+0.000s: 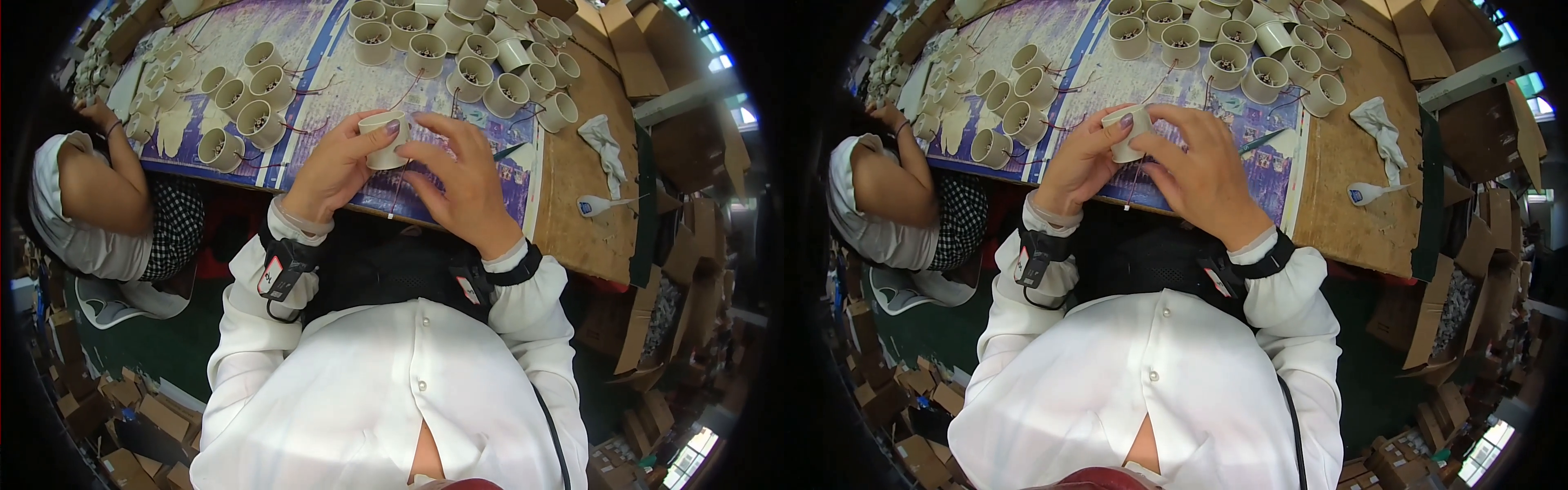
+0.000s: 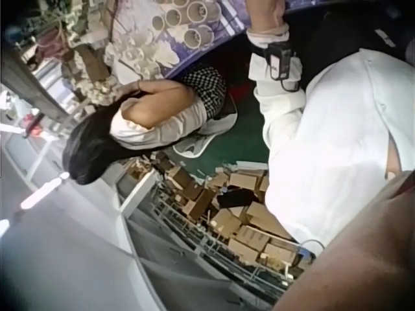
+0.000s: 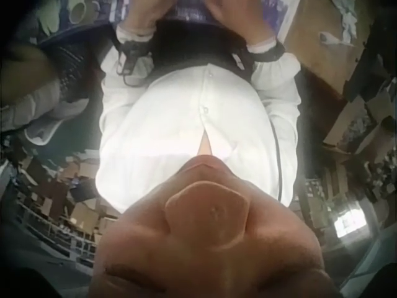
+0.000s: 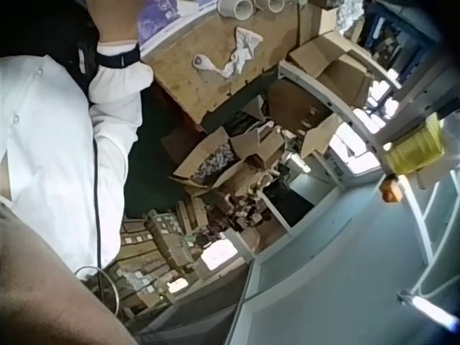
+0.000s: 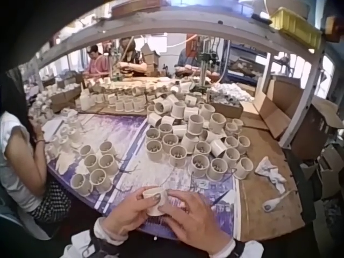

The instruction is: The person applies glue to the interior of a plastic housing, inserts a fan motor, and uses tweezers to position the wires, repeating this process for multiple units.

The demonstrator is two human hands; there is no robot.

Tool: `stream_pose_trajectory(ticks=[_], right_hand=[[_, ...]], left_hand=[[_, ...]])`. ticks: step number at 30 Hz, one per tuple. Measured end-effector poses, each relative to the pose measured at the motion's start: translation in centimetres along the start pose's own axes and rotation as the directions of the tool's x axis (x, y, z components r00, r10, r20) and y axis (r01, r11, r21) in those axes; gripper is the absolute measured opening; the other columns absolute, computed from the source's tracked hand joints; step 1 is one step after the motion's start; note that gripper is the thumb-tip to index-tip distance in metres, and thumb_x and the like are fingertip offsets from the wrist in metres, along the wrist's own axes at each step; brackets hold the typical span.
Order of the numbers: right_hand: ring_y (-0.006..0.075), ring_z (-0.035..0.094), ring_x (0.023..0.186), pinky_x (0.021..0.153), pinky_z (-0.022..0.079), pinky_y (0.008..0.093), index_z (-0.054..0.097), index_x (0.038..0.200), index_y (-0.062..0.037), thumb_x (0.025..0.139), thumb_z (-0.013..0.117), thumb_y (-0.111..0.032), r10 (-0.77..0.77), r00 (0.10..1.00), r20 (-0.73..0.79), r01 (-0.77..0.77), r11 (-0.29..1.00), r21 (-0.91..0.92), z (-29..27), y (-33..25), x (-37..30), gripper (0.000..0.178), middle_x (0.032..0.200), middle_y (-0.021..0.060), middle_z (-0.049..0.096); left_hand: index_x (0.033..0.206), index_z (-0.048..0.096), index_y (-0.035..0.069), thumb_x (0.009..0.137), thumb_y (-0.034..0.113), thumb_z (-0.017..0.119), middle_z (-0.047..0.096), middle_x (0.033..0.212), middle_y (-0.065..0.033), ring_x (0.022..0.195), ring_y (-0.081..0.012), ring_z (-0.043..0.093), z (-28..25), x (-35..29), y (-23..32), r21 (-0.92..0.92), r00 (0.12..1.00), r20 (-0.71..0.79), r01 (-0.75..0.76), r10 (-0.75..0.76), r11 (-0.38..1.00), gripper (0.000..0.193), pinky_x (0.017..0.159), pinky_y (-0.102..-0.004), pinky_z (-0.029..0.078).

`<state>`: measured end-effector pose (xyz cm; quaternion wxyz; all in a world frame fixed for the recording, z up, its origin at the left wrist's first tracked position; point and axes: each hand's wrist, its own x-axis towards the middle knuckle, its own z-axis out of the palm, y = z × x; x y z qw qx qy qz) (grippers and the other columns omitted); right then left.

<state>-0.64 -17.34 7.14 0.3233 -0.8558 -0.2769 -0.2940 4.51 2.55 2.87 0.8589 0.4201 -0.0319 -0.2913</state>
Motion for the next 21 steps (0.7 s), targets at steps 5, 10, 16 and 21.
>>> stream_pose_trajectory(ticks=[5,10,16,21], right_hand=[[0.0242,0.067,0.097,0.094,0.051,0.0382,0.065,0.106,-0.0044,0.096,0.065,-0.008,0.170,0.984,0.050,-0.177,0.926,0.332,0.3,0.3,-1.4,0.011,0.109,0.0120,0.070],[0.0191,0.066,0.097,0.102,0.050,0.0399,0.059,0.109,-0.0035,0.109,0.047,-0.015,0.456,0.882,0.119,-0.346,0.457,0.819,0.4,-0.6,-2.1,0.017,0.106,0.0111,0.069],[0.0153,0.061,0.082,0.098,0.052,0.0369,0.056,0.106,-0.0031,0.111,0.043,-0.017,0.457,0.885,0.085,-0.221,0.253,0.942,1.0,-0.7,-2.1,0.020,0.086,0.0056,0.059],[0.0120,0.053,0.072,0.096,0.053,0.0374,0.055,0.105,-0.0024,0.111,0.043,-0.019,0.418,0.902,0.110,-0.257,0.313,0.915,0.9,-1.2,-2.2,0.021,0.078,0.0018,0.050]], left_hand=[[0.143,0.045,-0.001,0.099,0.014,0.065,0.060,0.131,-0.0152,0.119,-0.0228,0.061,0.1,-0.6,-0.4,-0.027,0.995,0.062,-0.071,0.073,0.997,0.051,0.101,-0.0371,0.051],[0.146,0.043,0.001,0.098,0.014,0.065,0.057,0.139,-0.0178,0.126,-0.0246,0.058,0.9,-1.0,0.2,0.001,0.971,0.181,-0.156,0.153,0.988,0.054,0.106,-0.0384,0.047],[0.148,0.040,0.000,0.098,0.021,0.067,0.055,0.141,-0.0193,0.127,-0.0255,0.057,1.4,-1.1,0.3,0.080,0.950,0.250,-0.212,0.186,0.974,0.061,0.109,-0.0385,0.045],[0.149,0.038,-0.003,0.097,0.031,0.068,0.054,0.142,-0.0186,0.126,-0.0266,0.057,1.9,-1.2,0.0,0.162,0.955,0.215,-0.240,0.203,0.957,0.069,0.109,-0.0379,0.045]])
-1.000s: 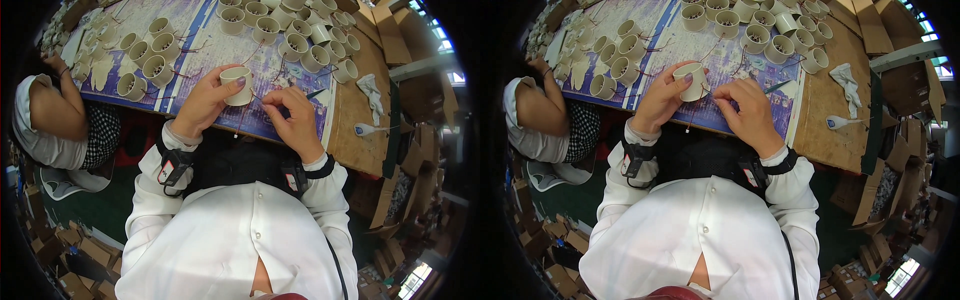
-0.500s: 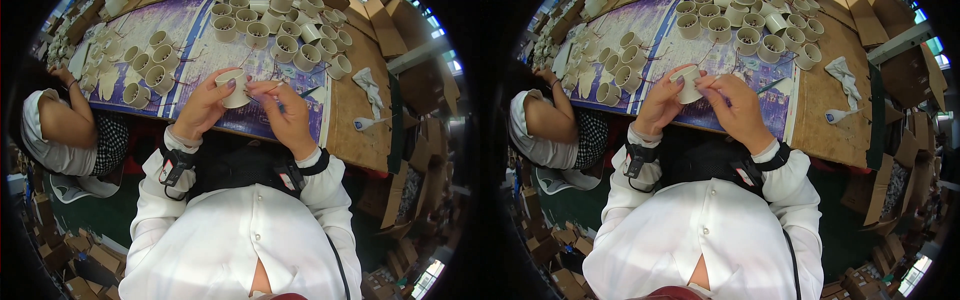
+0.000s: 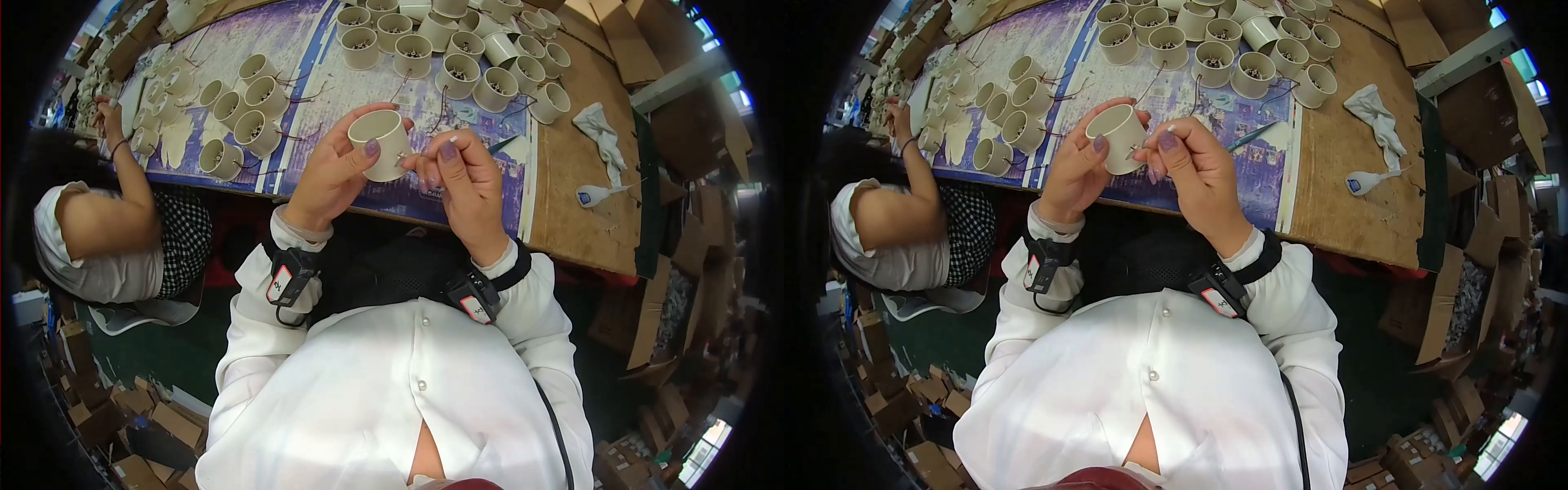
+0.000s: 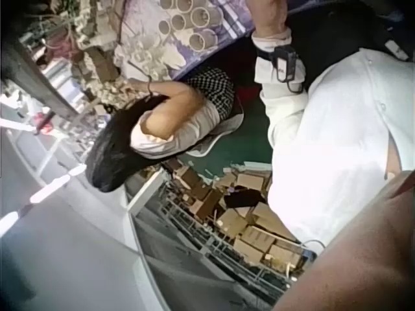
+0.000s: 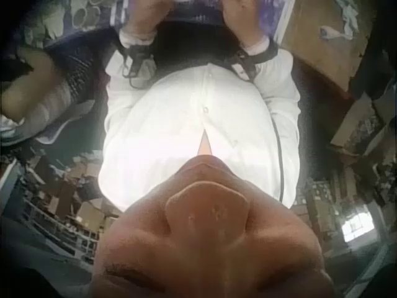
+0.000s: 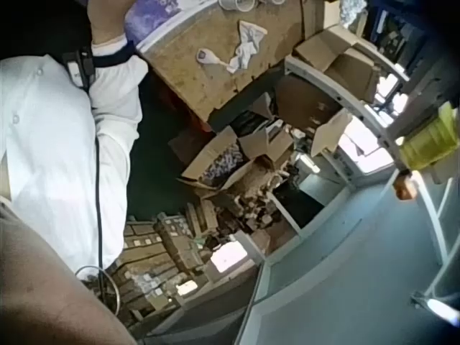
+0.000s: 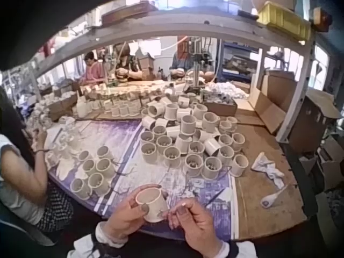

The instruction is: The person applies glue to the interior of a plastic housing, inserts a fan motor, and uses tweezers to position the wires, repeating this process for multiple units.

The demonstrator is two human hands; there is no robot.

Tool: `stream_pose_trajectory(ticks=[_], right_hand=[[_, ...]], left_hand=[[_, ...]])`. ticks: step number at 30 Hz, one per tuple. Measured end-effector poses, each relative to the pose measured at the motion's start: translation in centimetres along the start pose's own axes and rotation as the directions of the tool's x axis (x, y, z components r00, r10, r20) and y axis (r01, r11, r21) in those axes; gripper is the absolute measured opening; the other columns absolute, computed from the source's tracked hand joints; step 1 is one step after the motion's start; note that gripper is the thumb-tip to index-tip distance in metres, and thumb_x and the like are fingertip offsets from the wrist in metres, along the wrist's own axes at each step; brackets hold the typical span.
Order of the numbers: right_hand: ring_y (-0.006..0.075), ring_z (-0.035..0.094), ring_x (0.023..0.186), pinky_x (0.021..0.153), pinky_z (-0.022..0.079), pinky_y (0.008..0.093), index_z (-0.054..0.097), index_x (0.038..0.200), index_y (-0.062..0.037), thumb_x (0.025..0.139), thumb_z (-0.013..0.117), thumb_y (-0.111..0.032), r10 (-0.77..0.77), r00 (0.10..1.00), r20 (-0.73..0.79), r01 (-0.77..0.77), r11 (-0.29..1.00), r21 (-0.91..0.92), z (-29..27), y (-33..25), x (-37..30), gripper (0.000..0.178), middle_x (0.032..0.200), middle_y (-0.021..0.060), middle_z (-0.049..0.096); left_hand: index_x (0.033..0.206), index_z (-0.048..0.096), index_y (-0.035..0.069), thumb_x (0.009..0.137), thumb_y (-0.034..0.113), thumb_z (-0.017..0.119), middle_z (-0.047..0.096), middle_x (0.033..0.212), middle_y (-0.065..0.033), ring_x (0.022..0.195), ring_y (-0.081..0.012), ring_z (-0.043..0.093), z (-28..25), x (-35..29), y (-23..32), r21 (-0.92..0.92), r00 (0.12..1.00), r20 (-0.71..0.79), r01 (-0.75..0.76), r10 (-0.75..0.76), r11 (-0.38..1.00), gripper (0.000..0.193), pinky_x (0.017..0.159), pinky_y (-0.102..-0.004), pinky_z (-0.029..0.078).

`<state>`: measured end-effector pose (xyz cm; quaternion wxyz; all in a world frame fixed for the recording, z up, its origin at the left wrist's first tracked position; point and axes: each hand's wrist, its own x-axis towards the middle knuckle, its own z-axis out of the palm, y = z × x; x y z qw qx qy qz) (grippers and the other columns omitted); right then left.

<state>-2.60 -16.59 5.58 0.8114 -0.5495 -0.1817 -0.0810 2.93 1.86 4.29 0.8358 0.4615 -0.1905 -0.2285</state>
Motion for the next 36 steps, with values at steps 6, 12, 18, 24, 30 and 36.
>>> stream_pose_trajectory(ticks=[6,12,18,24,30,36], right_hand=[[0.0122,0.050,0.069,0.095,0.053,0.0391,0.054,0.104,-0.0018,0.111,0.044,-0.020,0.010,1.000,-0.028,-0.013,0.992,-0.124,0.2,0.5,-0.3,0.022,0.077,0.0014,0.048],[0.0198,0.063,0.096,0.104,0.048,0.0375,0.057,0.120,-0.0005,0.108,0.048,-0.017,0.209,0.978,-0.018,-0.195,0.937,0.289,-0.9,0.3,1.4,0.022,0.099,0.0090,0.064],[0.0234,0.061,0.120,0.109,0.042,0.0348,0.053,0.136,-0.0007,0.104,0.054,-0.013,0.085,0.996,0.035,-0.084,0.996,-0.026,-2.1,1.0,2.0,0.034,0.124,0.0124,0.067],[0.0170,0.061,0.116,0.103,0.045,0.0317,0.064,0.122,-0.0006,0.102,0.059,-0.010,-0.021,0.987,0.157,0.111,0.800,-0.590,-2.3,1.6,2.8,0.023,0.118,0.0059,0.069],[0.0114,0.064,0.103,0.092,0.050,0.0271,0.070,0.110,-0.0003,0.103,0.059,-0.011,0.087,0.994,-0.071,-0.111,0.840,-0.531,-2.0,2.4,2.4,0.017,0.107,0.0038,0.071],[0.0094,0.065,0.096,0.087,0.051,0.0254,0.069,0.106,-0.0003,0.103,0.059,-0.012,0.108,0.988,-0.112,-0.141,0.925,-0.354,-1.6,2.2,2.4,0.015,0.101,0.0033,0.073]], left_hand=[[0.147,0.042,0.001,0.102,0.023,0.061,0.057,0.137,-0.0177,0.123,-0.0255,0.059,-0.8,0.2,-1.8,-0.228,0.999,0.036,0.005,0.004,0.974,0.053,0.105,-0.0399,0.048],[0.139,0.047,0.001,0.108,0.030,0.049,0.058,0.129,-0.0166,0.115,-0.0291,0.061,-1.9,0.8,-2.5,-0.668,0.970,0.021,0.194,-0.242,0.719,0.042,0.099,-0.0407,0.052],[0.136,0.047,0.001,0.110,0.034,0.044,0.057,0.129,-0.0173,0.114,-0.0300,0.060,-1.8,1.4,-2.1,-0.715,0.948,0.088,0.273,-0.305,0.644,0.042,0.096,-0.0417,0.054],[0.135,0.048,0.002,0.110,0.038,0.042,0.060,0.124,-0.0153,0.109,-0.0304,0.063,-1.8,1.2,-2.7,-0.787,0.937,0.090,0.274,-0.336,0.553,0.044,0.089,-0.0438,0.057],[0.131,0.050,0.002,0.109,0.039,0.044,0.062,0.123,-0.0134,0.105,-0.0279,0.065,-1.2,1.2,-1.8,-0.686,0.912,0.092,0.349,-0.400,0.638,0.043,0.087,-0.0444,0.059],[0.127,0.054,0.003,0.108,0.038,0.048,0.063,0.123,-0.0111,0.110,-0.0241,0.065,0.1,0.9,-1.2,-0.455,0.911,-0.130,0.297,-0.392,0.839,0.040,0.091,-0.0428,0.058]])
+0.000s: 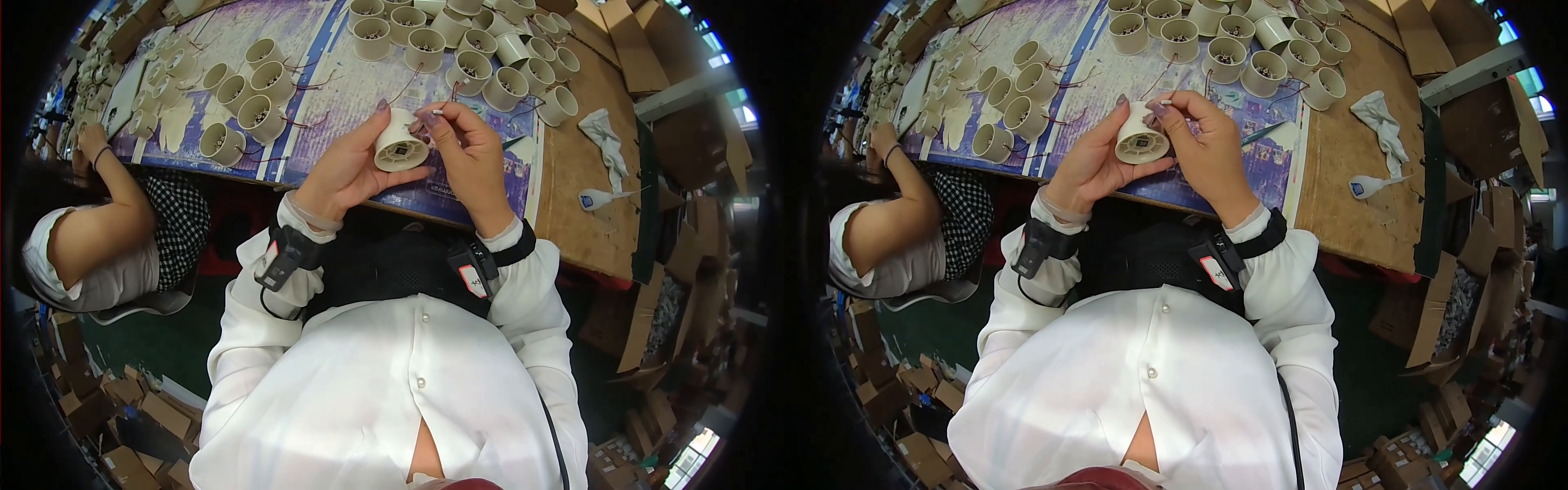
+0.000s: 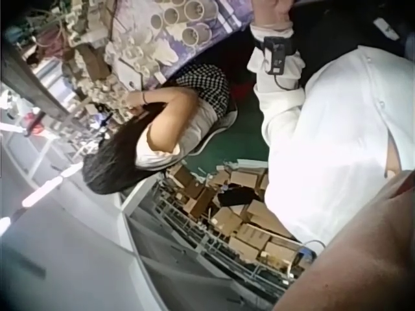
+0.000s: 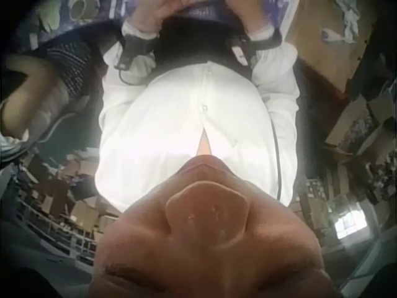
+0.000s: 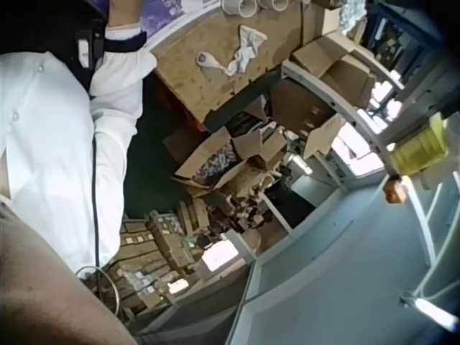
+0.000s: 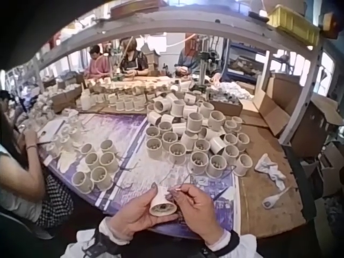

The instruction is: The person applies glue to the interior of a plastic housing, inserts a fan motor, and uses tweezers to position the wires, repeating this process for multiple units.

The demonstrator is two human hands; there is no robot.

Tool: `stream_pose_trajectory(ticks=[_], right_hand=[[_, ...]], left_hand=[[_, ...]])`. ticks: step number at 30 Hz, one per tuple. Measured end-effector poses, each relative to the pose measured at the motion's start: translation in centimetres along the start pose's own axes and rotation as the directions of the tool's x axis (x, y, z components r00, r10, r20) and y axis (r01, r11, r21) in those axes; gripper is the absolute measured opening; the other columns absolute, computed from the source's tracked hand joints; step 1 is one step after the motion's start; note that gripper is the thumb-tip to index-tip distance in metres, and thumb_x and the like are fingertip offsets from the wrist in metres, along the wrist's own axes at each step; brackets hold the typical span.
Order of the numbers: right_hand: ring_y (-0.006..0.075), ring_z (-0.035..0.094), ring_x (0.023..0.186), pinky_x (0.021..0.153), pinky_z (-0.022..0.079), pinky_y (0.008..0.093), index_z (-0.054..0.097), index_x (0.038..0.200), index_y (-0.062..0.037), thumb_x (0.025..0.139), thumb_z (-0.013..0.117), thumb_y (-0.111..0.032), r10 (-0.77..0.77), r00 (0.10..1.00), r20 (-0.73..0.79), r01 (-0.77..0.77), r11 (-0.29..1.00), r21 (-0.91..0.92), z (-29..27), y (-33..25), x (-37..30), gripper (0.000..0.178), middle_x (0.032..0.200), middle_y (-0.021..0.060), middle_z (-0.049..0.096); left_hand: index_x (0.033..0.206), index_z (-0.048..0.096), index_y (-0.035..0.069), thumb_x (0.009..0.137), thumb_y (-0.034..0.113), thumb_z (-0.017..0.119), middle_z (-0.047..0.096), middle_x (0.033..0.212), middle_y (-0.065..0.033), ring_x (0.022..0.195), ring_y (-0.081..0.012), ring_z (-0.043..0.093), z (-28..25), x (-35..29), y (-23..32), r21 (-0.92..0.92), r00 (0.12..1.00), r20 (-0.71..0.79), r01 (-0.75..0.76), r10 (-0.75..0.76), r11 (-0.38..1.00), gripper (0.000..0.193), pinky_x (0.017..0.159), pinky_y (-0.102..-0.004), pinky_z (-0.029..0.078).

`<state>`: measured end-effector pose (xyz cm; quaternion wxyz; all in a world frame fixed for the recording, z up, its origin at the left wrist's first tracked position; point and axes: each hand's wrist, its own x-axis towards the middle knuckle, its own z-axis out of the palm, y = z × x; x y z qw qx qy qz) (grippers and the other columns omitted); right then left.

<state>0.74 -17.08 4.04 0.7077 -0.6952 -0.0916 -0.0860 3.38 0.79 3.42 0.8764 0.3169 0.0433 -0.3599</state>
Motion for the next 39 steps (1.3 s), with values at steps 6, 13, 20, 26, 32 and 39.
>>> stream_pose_trajectory(ticks=[6,13,20,26,32,39], right_hand=[[0.0146,0.067,0.094,0.085,0.053,0.0308,0.070,0.101,-0.0021,0.096,0.066,-0.005,-0.096,0.990,0.101,0.124,0.937,-0.326,-1.2,-1.8,-1.8,0.007,0.103,0.0056,0.074],[0.0276,0.068,0.097,0.082,0.054,0.0366,0.072,0.096,-0.0056,0.077,0.073,0.001,-0.362,0.776,0.517,0.623,0.566,-0.539,-3.7,-0.8,-2.8,0.020,0.108,0.0079,0.073],[0.0269,0.068,0.101,0.083,0.055,0.0368,0.071,0.097,-0.0041,0.070,0.073,-0.001,-0.342,0.713,0.612,0.694,0.467,-0.547,-3.8,0.1,-3.7,0.027,0.112,0.0083,0.071],[0.0274,0.068,0.102,0.085,0.056,0.0383,0.071,0.100,-0.0032,0.069,0.071,0.001,-0.303,0.716,0.629,0.683,0.491,-0.540,-3.6,0.1,-4.0,0.031,0.114,0.0091,0.071],[0.0308,0.067,0.106,0.092,0.053,0.0428,0.068,0.114,-0.0041,0.071,0.064,0.008,-0.189,0.803,0.565,0.536,0.645,-0.545,-6.4,-1.9,-4.1,0.045,0.117,0.0114,0.070],[0.0323,0.066,0.105,0.089,0.054,0.0418,0.068,0.116,-0.0049,0.079,0.063,0.006,-0.088,0.885,0.457,0.465,0.122,-0.877,-10.4,-2.1,-2.6,0.038,0.118,0.0124,0.069]], left_hand=[[0.123,0.049,0.005,0.104,0.021,0.057,0.063,0.124,-0.0114,0.114,-0.0192,0.063,-2.4,-0.1,0.0,0.361,0.953,0.063,-0.300,0.298,0.883,0.026,0.097,-0.0362,0.053],[0.117,0.041,0.008,0.095,0.001,0.065,0.060,0.129,-0.0128,0.116,-0.0150,0.058,-2.9,-0.3,-0.4,0.554,0.872,0.288,-0.489,0.395,0.674,0.032,0.099,-0.0301,0.049],[0.114,0.047,0.005,0.080,0.001,0.075,0.060,0.126,-0.0157,0.112,-0.0237,0.061,-2.4,-0.4,-0.6,0.819,0.757,0.497,-0.571,0.425,0.060,0.043,0.094,-0.0322,0.049],[0.115,0.050,0.004,0.074,0.000,0.078,0.061,0.119,-0.0162,0.108,-0.0332,0.062,-1.9,-0.7,-2.5,0.874,0.717,0.430,-0.483,0.549,-0.053,0.050,0.092,-0.0364,0.049],[0.119,0.051,0.003,0.069,-0.001,0.080,0.061,0.117,-0.0158,0.105,-0.0385,0.061,-1.9,-0.5,-3.3,0.796,0.574,0.578,-0.554,0.580,-0.244,0.058,0.092,-0.0415,0.050],[0.125,0.050,0.002,0.067,-0.002,0.080,0.061,0.119,-0.0161,0.104,-0.0379,0.061,-1.9,-0.4,-3.1,0.780,0.555,0.600,-0.565,0.576,-0.269,0.065,0.090,-0.0428,0.050]])
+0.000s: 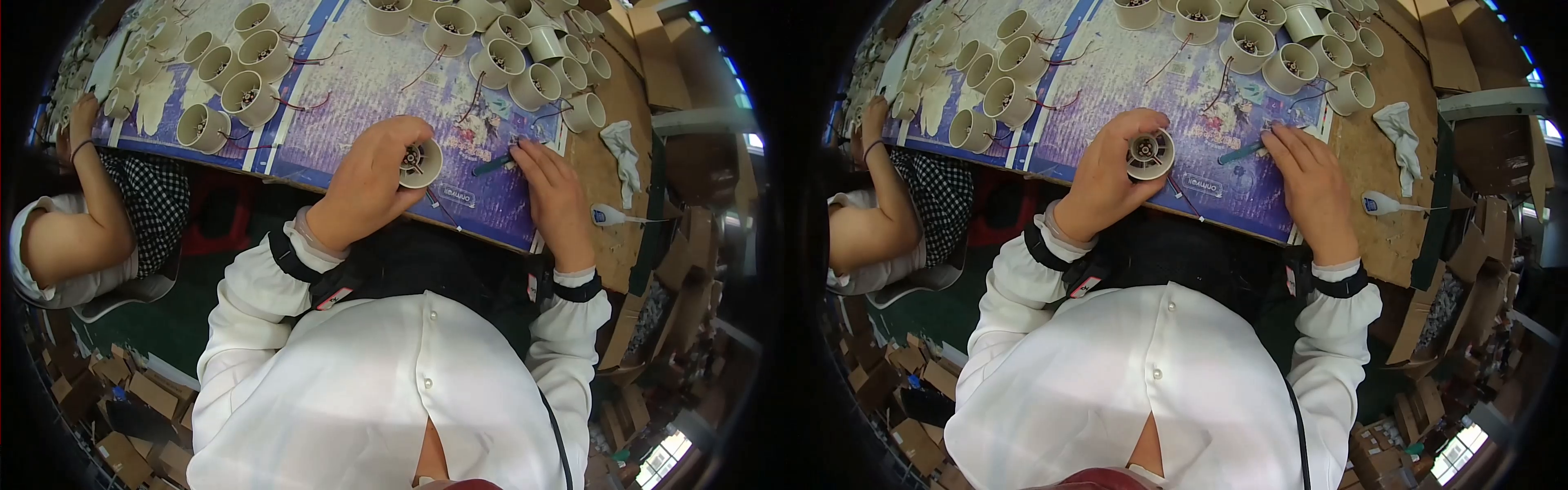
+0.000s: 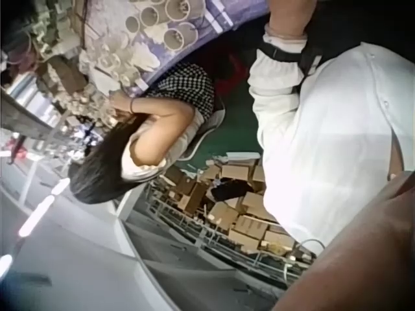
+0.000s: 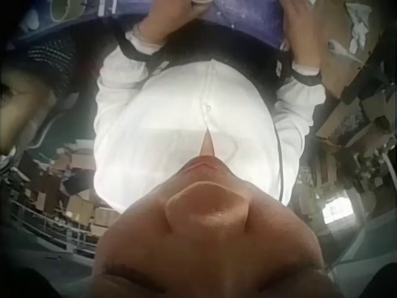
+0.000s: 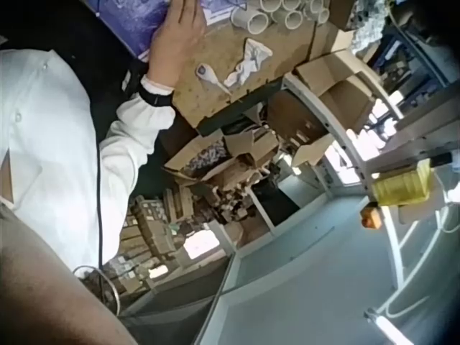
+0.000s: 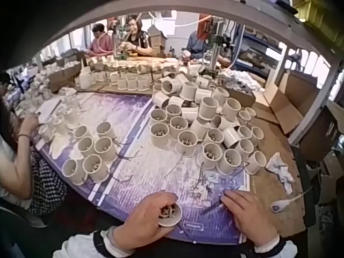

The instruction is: The person applies glue to the interior of a plastic housing, inserts a fan motor, and uses tweezers to position the wires, repeating this process for multiple units.

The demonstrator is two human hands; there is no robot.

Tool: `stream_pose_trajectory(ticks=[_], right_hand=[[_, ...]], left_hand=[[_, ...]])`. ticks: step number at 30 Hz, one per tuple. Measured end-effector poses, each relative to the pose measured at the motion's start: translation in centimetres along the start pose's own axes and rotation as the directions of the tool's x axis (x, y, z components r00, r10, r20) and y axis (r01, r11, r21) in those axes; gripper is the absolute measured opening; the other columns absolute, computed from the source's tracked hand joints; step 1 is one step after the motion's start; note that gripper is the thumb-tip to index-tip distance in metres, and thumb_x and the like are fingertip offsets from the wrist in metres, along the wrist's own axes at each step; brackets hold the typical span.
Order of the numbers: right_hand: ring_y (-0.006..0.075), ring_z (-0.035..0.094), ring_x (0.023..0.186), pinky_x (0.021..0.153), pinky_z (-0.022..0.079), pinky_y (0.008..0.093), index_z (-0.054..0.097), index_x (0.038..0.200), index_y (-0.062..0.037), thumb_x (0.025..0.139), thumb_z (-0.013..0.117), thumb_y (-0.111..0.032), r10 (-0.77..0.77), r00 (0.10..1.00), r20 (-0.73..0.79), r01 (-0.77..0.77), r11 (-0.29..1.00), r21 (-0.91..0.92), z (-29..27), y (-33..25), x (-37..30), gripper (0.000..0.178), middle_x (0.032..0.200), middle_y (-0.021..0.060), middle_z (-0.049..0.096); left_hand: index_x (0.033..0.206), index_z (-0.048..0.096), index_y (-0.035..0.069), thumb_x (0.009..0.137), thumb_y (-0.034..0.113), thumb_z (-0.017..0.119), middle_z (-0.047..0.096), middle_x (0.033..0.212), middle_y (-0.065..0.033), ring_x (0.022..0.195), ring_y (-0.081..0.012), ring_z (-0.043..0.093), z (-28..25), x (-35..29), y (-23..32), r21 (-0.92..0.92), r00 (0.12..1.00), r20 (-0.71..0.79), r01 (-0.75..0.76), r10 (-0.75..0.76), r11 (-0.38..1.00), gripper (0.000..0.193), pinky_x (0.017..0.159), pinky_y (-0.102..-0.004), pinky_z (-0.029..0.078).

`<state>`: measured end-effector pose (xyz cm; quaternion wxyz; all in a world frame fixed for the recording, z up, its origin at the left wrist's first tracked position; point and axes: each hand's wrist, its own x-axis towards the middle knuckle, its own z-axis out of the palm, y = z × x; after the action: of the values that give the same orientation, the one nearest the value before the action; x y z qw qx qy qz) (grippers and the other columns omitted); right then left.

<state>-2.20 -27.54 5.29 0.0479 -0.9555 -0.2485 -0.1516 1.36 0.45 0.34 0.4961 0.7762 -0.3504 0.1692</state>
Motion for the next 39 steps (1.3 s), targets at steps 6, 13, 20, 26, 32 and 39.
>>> stream_pose_trajectory(ticks=[6,13,20,26,32,39], right_hand=[[0.0315,0.066,0.099,0.083,0.055,0.0398,0.067,0.118,-0.0056,0.083,0.063,0.004,-0.023,0.996,0.092,0.026,0.999,-0.031,-0.7,-0.3,0.2,0.036,0.115,0.0115,0.068],[0.0271,0.068,0.096,0.084,0.054,0.0344,0.063,0.120,-0.0031,0.090,0.064,0.001,0.047,0.996,0.075,-0.055,0.993,0.107,-1.0,-1.0,1.3,0.030,0.112,0.0112,0.068],[0.0172,0.069,0.102,0.093,0.052,0.0308,0.061,0.112,-0.0010,0.103,0.058,-0.005,0.415,0.909,-0.036,-0.103,0.309,0.945,-0.2,-6.4,5.8,0.010,0.116,0.0119,0.070],[0.0252,0.069,0.107,0.095,0.052,0.0358,0.051,0.114,-0.0024,0.105,0.054,-0.008,0.342,0.938,-0.048,-0.002,0.145,0.989,2.5,-8.5,8.0,0.011,0.117,0.0195,0.069],[0.0289,0.070,0.109,0.096,0.053,0.0376,0.045,0.115,-0.0038,0.106,0.054,-0.011,0.377,0.926,0.016,-0.012,-0.014,1.000,3.2,-8.9,7.9,0.015,0.119,0.0264,0.067],[0.0248,0.069,0.105,0.095,0.052,0.0348,0.048,0.112,-0.0038,0.105,0.056,-0.011,0.368,0.930,-0.016,-0.017,0.086,0.996,3.6,-9.0,7.8,0.013,0.115,0.0194,0.069]], left_hand=[[0.129,0.049,0.003,0.074,0.000,0.082,0.063,0.121,-0.0147,0.105,-0.0312,0.066,-0.5,0.3,0.1,0.132,0.986,-0.017,0.169,-0.169,0.977,0.065,0.089,-0.0361,0.054],[0.131,0.051,0.004,0.075,0.005,0.083,0.065,0.113,-0.0132,0.098,-0.0300,0.066,-0.5,0.7,-0.3,0.128,0.974,-0.110,0.210,-0.196,0.969,0.065,0.084,-0.0367,0.054],[0.128,0.053,0.004,0.074,0.007,0.084,0.065,0.110,-0.0131,0.097,-0.0306,0.066,-0.4,0.6,-0.7,0.142,0.974,-0.116,0.209,-0.193,0.968,0.062,0.083,-0.0376,0.054],[0.128,0.052,0.004,0.067,0.005,0.083,0.062,0.117,-0.0159,0.105,-0.0369,0.062,-0.3,0.3,-0.9,0.076,0.956,-0.111,0.280,-0.271,0.957,0.068,0.089,-0.0430,0.051],[0.128,0.052,0.004,0.067,0.005,0.083,0.062,0.117,-0.0155,0.106,-0.0373,0.062,-0.4,0.3,-1.0,0.048,0.964,-0.096,0.255,-0.249,0.966,0.068,0.089,-0.0437,0.050],[0.128,0.053,0.004,0.069,0.006,0.084,0.063,0.115,-0.0148,0.106,-0.0363,0.062,-0.5,0.5,-0.9,0.028,0.961,-0.107,0.259,-0.254,0.966,0.066,0.089,-0.0425,0.050]])
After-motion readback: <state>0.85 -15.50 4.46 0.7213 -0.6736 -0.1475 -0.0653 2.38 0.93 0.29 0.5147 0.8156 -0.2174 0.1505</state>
